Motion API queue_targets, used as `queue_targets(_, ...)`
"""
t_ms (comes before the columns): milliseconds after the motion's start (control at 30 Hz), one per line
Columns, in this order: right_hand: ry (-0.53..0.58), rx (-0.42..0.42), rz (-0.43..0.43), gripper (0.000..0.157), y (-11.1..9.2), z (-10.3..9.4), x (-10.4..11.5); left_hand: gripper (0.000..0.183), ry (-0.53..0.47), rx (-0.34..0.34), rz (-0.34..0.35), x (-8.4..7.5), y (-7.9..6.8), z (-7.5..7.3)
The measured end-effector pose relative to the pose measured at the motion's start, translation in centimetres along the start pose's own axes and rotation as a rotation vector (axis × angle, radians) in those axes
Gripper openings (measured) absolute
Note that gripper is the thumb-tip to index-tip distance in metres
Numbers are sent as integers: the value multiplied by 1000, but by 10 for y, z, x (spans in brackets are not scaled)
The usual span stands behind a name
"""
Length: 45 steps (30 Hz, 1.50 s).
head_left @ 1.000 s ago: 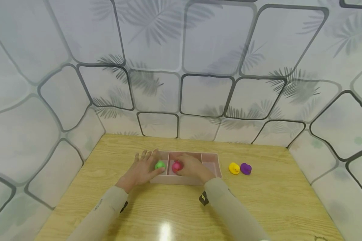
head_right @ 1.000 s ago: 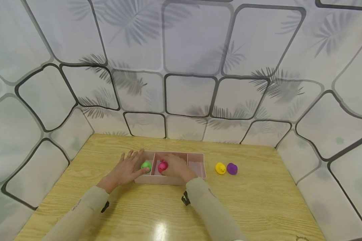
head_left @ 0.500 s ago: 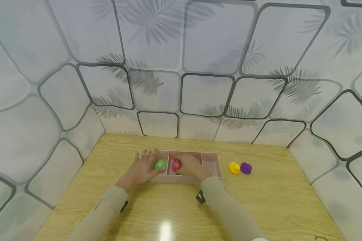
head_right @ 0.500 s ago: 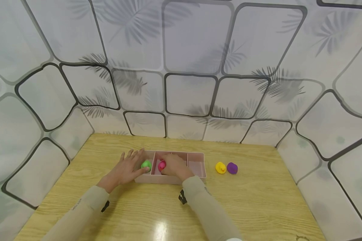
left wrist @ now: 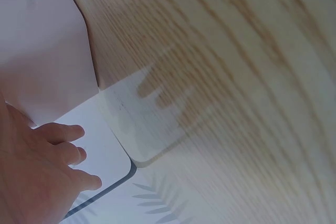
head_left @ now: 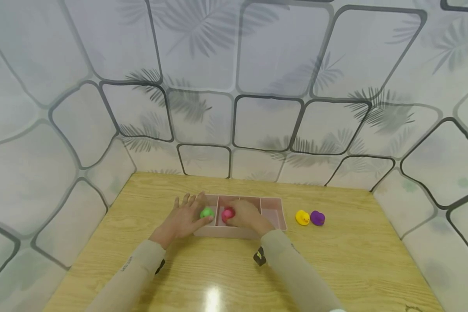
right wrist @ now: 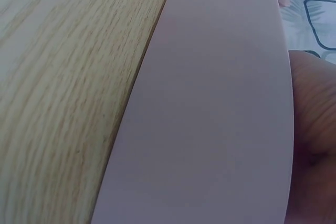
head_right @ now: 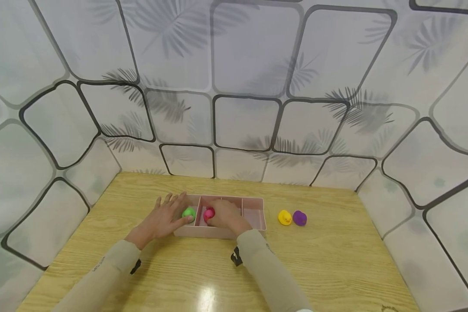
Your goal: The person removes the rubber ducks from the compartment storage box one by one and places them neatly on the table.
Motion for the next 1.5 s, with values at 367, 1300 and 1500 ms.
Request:
queue_targets(367,1,-43,-31,58,-5,-9,5,92,2,-4,5,-2,0,-1)
queue_targets(1300,335,-171,-48,31,-27,-40,-11,93,-16,7,3,-1,-1,-1)
queue_targets(1500,422,-170,-65,32,-36,-45,-17,92,-17,7,4,-2,-1,-1)
Point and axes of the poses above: each hand's wrist, its own y-axis towards the middle knuckle, its own z-axis out of the palm, x = y × z, the point moved 6 cm from there along y, towards the middle knuckle, and after that the axes turned 2 degrees about -y, right-handed, at the moved point
